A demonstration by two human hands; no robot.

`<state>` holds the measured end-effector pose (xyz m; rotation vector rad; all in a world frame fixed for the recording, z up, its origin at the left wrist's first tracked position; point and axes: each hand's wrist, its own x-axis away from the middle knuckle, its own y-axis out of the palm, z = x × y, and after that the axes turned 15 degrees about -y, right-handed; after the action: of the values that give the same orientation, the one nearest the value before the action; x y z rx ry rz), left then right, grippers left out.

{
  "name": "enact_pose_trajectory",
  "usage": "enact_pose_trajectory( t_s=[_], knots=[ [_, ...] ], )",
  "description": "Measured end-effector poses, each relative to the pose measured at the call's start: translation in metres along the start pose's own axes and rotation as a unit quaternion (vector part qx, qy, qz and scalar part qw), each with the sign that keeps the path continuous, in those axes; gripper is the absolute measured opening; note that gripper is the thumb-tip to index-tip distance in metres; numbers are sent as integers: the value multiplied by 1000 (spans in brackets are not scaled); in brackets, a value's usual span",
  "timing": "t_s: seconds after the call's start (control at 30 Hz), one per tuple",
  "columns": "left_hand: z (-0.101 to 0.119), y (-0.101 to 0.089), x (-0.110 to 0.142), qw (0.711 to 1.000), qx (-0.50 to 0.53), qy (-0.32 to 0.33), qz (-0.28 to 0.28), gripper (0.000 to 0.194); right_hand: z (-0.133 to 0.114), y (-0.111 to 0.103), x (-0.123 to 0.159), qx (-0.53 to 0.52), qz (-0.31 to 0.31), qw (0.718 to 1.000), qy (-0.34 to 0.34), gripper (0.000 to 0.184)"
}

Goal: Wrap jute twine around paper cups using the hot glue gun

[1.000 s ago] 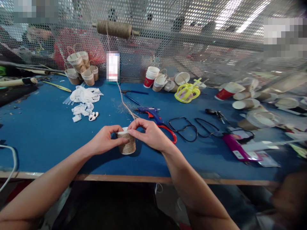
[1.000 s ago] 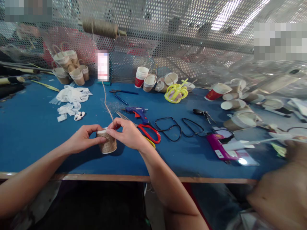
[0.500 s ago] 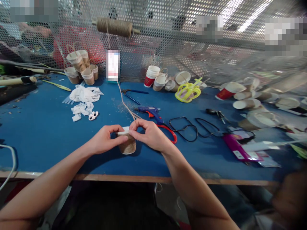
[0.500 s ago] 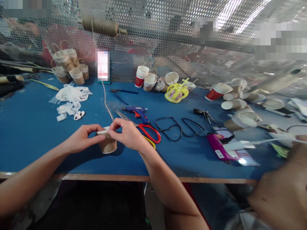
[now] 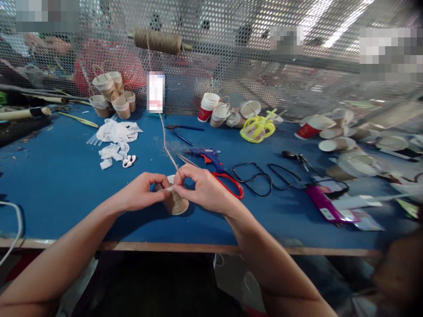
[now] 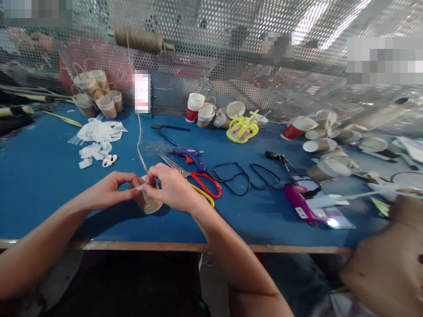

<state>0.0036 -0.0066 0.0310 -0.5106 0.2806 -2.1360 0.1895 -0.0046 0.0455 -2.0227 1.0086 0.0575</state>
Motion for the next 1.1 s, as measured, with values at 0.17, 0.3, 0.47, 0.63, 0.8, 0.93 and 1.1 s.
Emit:
enact_pose_trajectory(
  t_s=[0.17,0.3,0.47,0.63,0.8,0.93,1.1],
  knots=[
    [-5,1,-1,999,34,11,28,16,1,-7,-3,19,55,998,5,17],
    [-9,2,-5,992,73,3,103,15,22,-28,-1,141,136,973,125,14],
    [-9,3,-8,993,10,-25,118,14,77,-50,10,269,116,919,263,10],
    [-7,3,-6,993,-16,-23,115,14,111,-53,15,222,83,922,305,30],
    [-10,3,-8,992,4,-22,127,16,109,-51,13,164,110,931,307,21],
    [-15,4,-12,989,44,-18,142,17,82,-51,13,106,173,940,276,12],
    [-22,7,-15,984,113,-13,137,16,36,-47,15,-116,193,939,261,18]
  ],
)
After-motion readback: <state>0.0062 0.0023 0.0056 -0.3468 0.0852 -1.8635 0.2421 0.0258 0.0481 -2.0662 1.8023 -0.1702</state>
